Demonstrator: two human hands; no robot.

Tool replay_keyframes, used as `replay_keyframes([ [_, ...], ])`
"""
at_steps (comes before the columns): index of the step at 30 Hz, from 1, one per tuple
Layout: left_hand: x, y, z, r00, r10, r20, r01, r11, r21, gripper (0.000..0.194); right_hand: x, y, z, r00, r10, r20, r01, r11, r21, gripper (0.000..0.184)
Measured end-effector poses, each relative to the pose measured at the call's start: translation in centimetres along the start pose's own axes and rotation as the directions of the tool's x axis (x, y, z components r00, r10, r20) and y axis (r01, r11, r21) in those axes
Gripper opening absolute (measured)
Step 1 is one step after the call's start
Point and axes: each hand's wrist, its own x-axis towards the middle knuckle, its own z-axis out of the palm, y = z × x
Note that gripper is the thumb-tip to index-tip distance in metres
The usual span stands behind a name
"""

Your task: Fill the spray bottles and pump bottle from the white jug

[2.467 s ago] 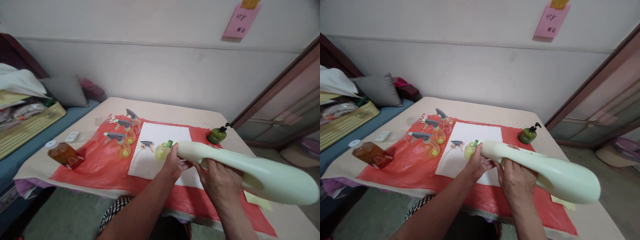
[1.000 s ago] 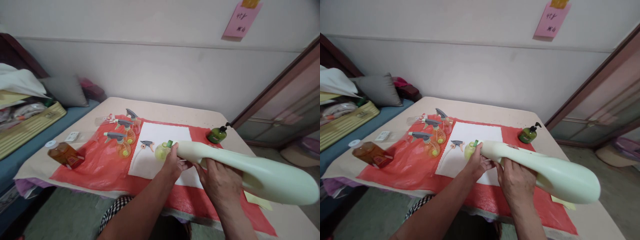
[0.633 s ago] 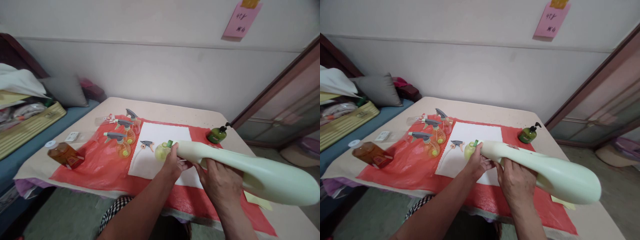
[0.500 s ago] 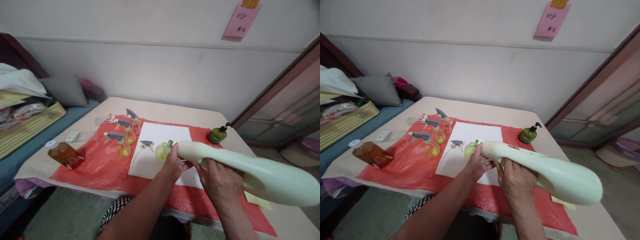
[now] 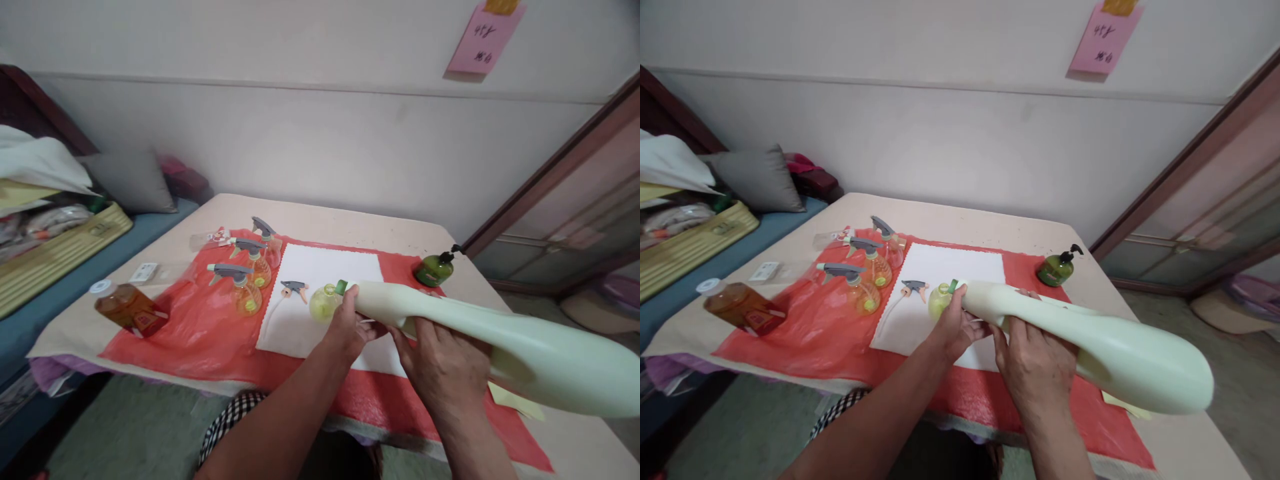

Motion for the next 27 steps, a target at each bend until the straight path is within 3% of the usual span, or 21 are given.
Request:
replay_keyframes([
  [27,-1.1,0.3,0.7,0.999,0.0,0.034,0.0,1.0,0.014,0.036,0.3,0.0,-0.4,0.998,-0.02,-0.056,0.02,1.0,0.005,0.036],
])
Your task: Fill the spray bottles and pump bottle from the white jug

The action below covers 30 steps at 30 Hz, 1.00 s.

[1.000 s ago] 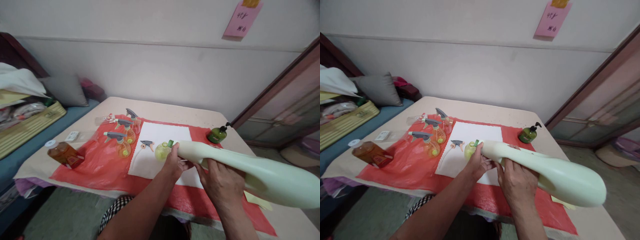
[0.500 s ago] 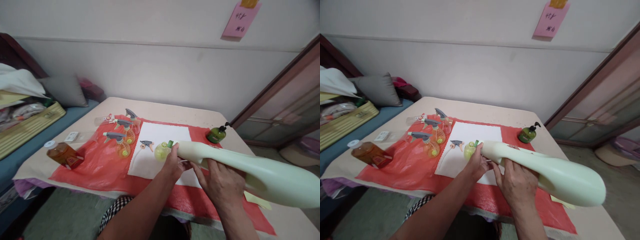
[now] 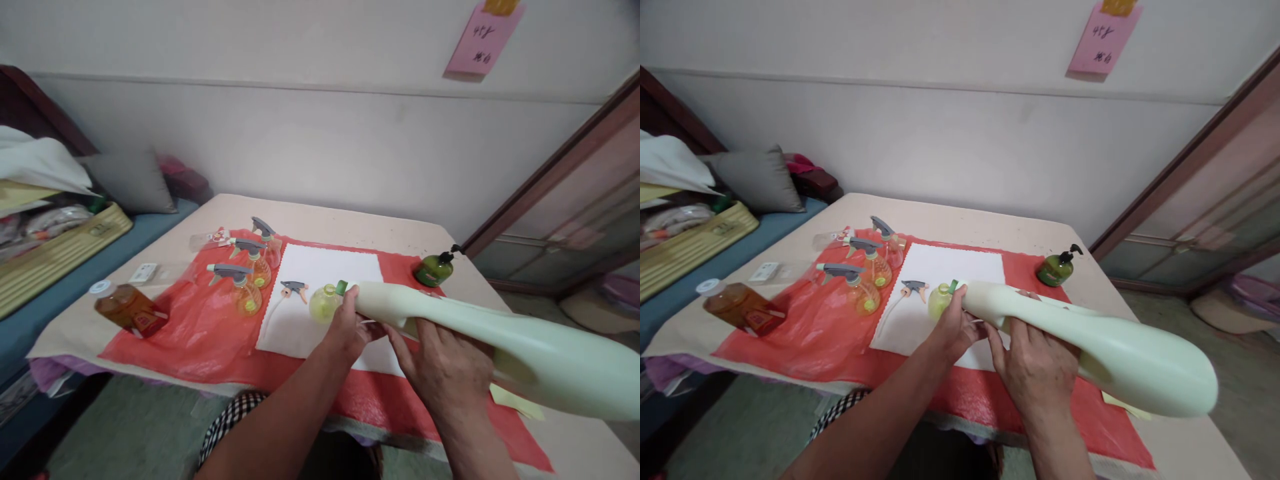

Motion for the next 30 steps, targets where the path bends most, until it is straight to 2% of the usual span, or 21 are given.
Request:
replay_keyframes([
  [16,0.5,-0.14,-0.3,1.0,-0.015,0.013,0.015,1.0,-0.023,0.037,0.01,-0.04,-0.02,1.0,0.018,-0.019,-0.018,1.0,0.026,0.032],
  [30,0.49,-0.24,-0.24,1.0,-0.014,0.026,0.015,0.999,-0.047,0.036,-0.03,-0.11,-0.06,0.999,0.023,-0.027,-0.022,0.999,0.028,0.038],
])
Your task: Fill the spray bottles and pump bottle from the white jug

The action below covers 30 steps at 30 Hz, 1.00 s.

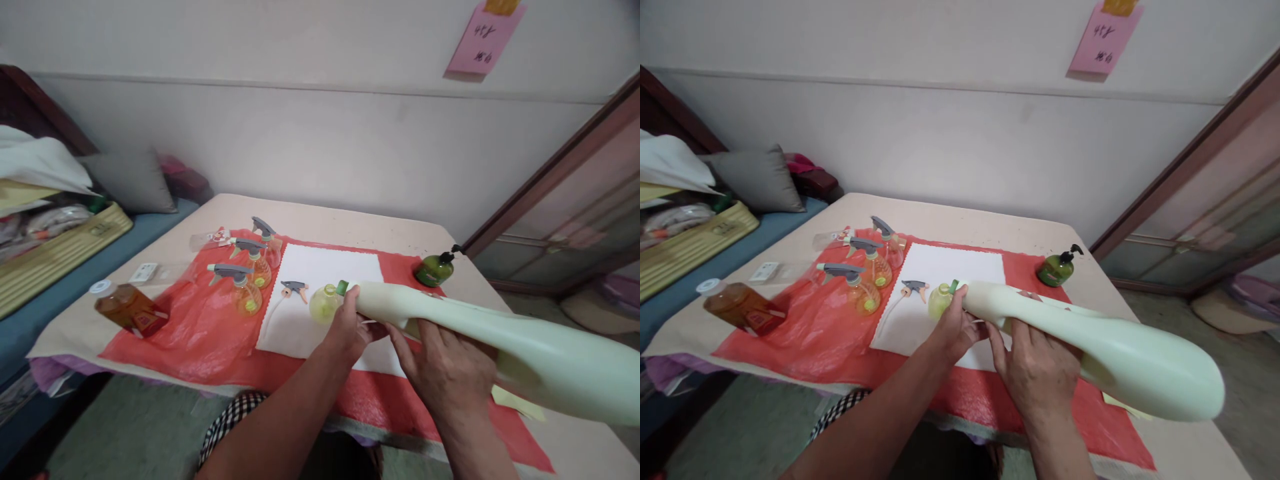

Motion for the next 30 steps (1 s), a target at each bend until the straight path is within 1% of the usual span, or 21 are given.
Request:
replay_keyframes([
  [8,0.18,-0.06,-0.21,1.0,0.007,0.012,-0.008,1.0,0.008,0.036,-0.04,-0.02,0.0,1.0,0.007,0.003,-0.007,1.0,-0.001,0.035],
  [14,0.02,0.03,-0.13,1.0,0.009,0.005,-0.009,1.0,0.023,0.037,-0.13,0.07,0.11,1.0,-0.008,-0.008,0.008,1.0,-0.005,0.034],
  [18,0.12,-0.04,-0.26,1.0,0.011,-0.006,-0.011,1.0,0.02,0.036,-0.31,0.15,0.31,1.0,0.008,0.007,-0.008,1.0,0.002,0.036],
  [25,0.0,0.02,-0.1,1.0,0.006,-0.009,-0.006,1.0,0.013,0.035,-0.13,0.09,0.1,1.0,-0.001,0.011,0.001,1.0,-0.013,0.032],
  [30,-0.2,0.12,0.07,1.0,0.009,-0.015,-0.009,1.0,0.029,0.036,-0.12,0.14,0.08,1.0,-0.018,-0.018,0.017,1.0,-0.013,0.032],
])
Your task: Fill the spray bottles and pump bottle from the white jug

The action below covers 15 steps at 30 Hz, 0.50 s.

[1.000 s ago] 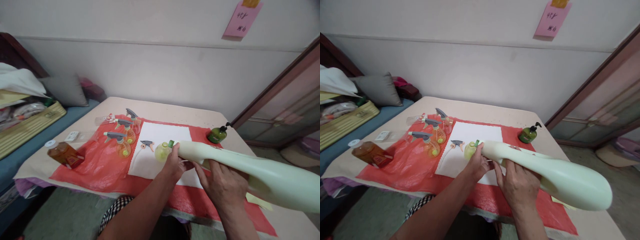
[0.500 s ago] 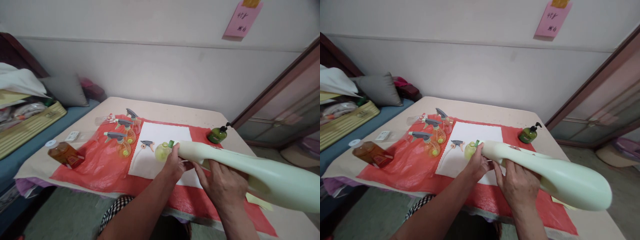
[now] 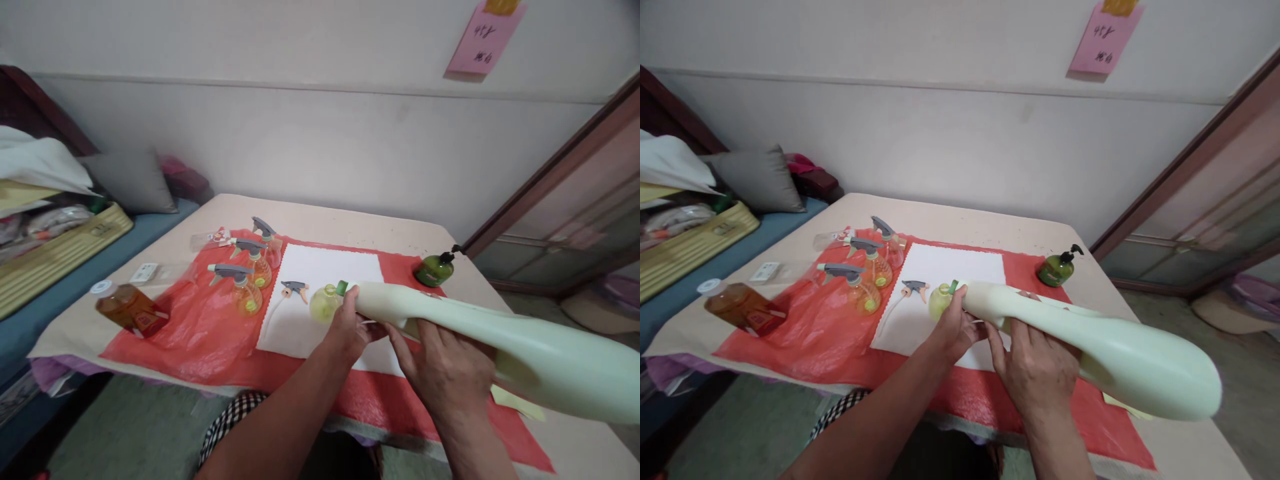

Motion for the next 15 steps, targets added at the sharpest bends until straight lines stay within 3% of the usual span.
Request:
replay_keyframes([
  [15,0.15,-0.08,-0.2,1.0,0.005,0.026,-0.005,1.0,-0.02,0.036,0.03,-0.12,-0.05,1.0,0.014,0.001,-0.014,1.0,0.008,0.034],
])
